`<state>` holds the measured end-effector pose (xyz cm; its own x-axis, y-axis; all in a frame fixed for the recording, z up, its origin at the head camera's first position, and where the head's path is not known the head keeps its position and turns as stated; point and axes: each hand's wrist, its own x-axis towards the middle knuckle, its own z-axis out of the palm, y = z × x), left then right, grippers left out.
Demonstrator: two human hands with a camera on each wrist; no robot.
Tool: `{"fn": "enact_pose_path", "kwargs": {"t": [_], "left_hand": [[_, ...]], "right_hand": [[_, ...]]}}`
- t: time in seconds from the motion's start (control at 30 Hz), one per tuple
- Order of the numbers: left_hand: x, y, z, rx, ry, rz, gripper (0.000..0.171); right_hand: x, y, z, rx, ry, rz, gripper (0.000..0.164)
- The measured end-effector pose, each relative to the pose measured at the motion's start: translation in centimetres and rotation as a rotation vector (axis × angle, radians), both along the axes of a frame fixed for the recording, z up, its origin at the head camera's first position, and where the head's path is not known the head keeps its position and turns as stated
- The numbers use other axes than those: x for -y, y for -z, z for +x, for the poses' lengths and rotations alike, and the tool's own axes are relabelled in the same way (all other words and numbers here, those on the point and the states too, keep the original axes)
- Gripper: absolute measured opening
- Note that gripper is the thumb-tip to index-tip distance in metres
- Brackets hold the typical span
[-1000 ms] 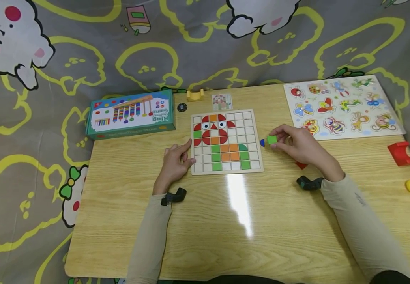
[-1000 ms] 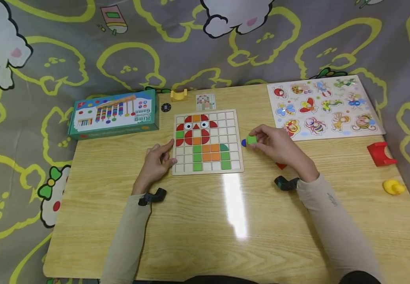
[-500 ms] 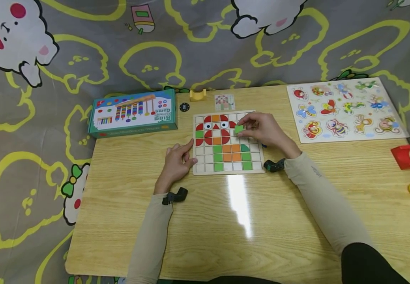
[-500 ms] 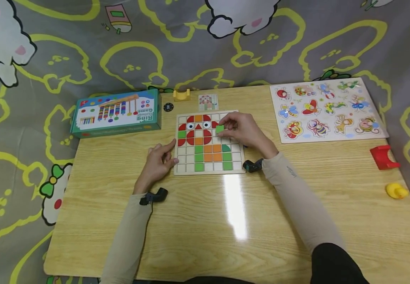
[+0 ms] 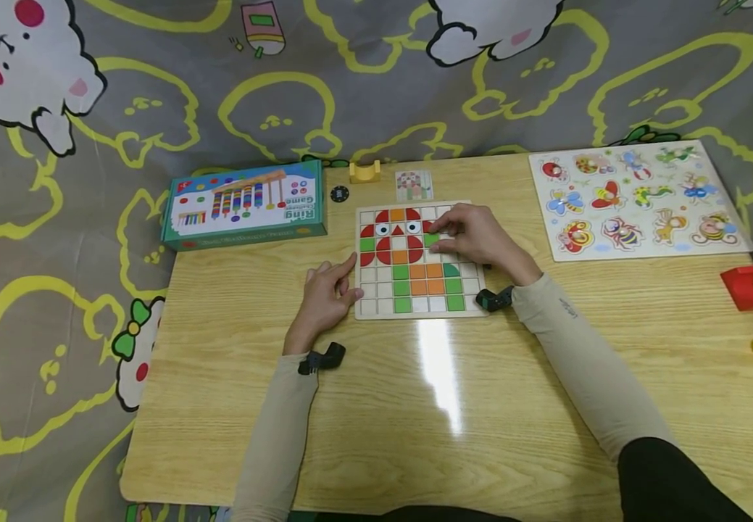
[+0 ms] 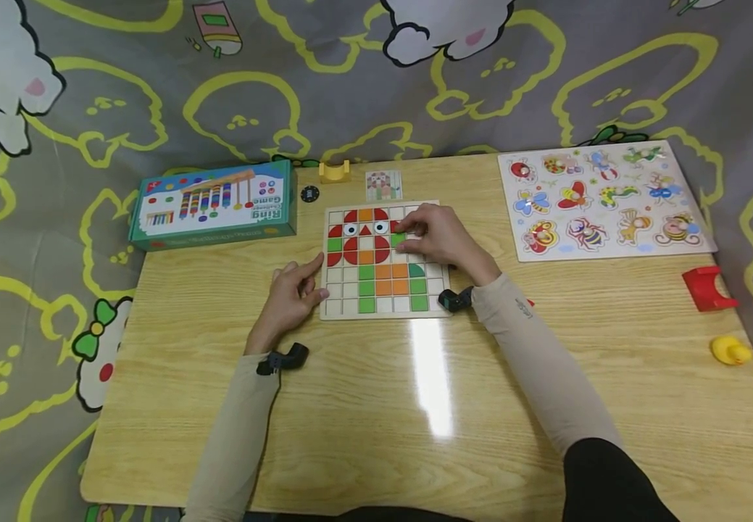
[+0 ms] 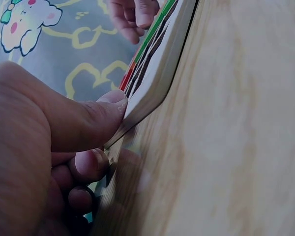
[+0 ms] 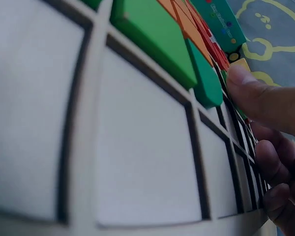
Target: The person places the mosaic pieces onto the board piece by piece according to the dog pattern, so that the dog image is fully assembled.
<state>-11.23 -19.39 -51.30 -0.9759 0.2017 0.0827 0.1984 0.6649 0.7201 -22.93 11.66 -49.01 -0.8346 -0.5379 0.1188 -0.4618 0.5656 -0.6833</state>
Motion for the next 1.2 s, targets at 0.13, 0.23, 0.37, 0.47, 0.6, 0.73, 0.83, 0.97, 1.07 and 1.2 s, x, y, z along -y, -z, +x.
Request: {"fn": "enact_pose_path", "kwargs": {"t": [0.13, 0.23, 0.37, 0.47, 0.6, 0.73, 0.83, 0.97, 1.07, 1.2], "left_hand": [[0.0, 0.1, -0.1, -0.004, 0.000, 0.001, 0.066], [0.0, 0.1, 0.0, -0.005, 0.000, 0.005, 0.067], [-0.1, 0.1, 0.0, 0.001, 0.002, 0.000, 0.067], [-0.2, 0.2, 0.0, 0.006, 0.004, -0.005, 0.066], [-0.2, 0.2, 0.0, 0.010, -0.002, -0.010, 0.066], [-0.1, 0.3, 0.0, 0.012, -0.007, -0.016, 0.066], [0.0, 0.2, 0.0, 0.010, -0.010, -0.009, 0.065], [0.0, 0.1, 0.1, 0.008, -0.012, 0.002, 0.065], [-0.1, 0.1, 0.1, 0.015, -0.010, 0.003, 0.065], [-0.2, 0.2, 0.1, 0.019, -0.010, -0.002, 0.065]], "right_hand": [[-0.1, 0.0, 0.0, 0.014, 0.004, 0.006, 0.025], [-0.1, -0.1, 0.0, 0.009, -0.003, 0.006, 0.024], [-0.9, -0.5, 0.4, 0.012, -0.007, -0.039, 0.024], [-2.4, -0.9, 0.9, -0.004, 0.019, -0.074, 0.024], [-5.9, -1.9, 2.2, -0.016, 0.087, -0.063, 0.023], [-10.1, -3.0, 4.4, 0.015, 0.139, 0.007, 0.022], [-13.1, -3.5, 6.3, 0.055, 0.153, 0.078, 0.024], [-15.9, -3.5, 8.5, 0.103, 0.155, 0.167, 0.029], [-17.1, -3.2, 9.9, 0.133, 0.156, 0.215, 0.032], [-17.6, -2.6, 11.2, 0.136, 0.142, 0.229, 0.028]]}}
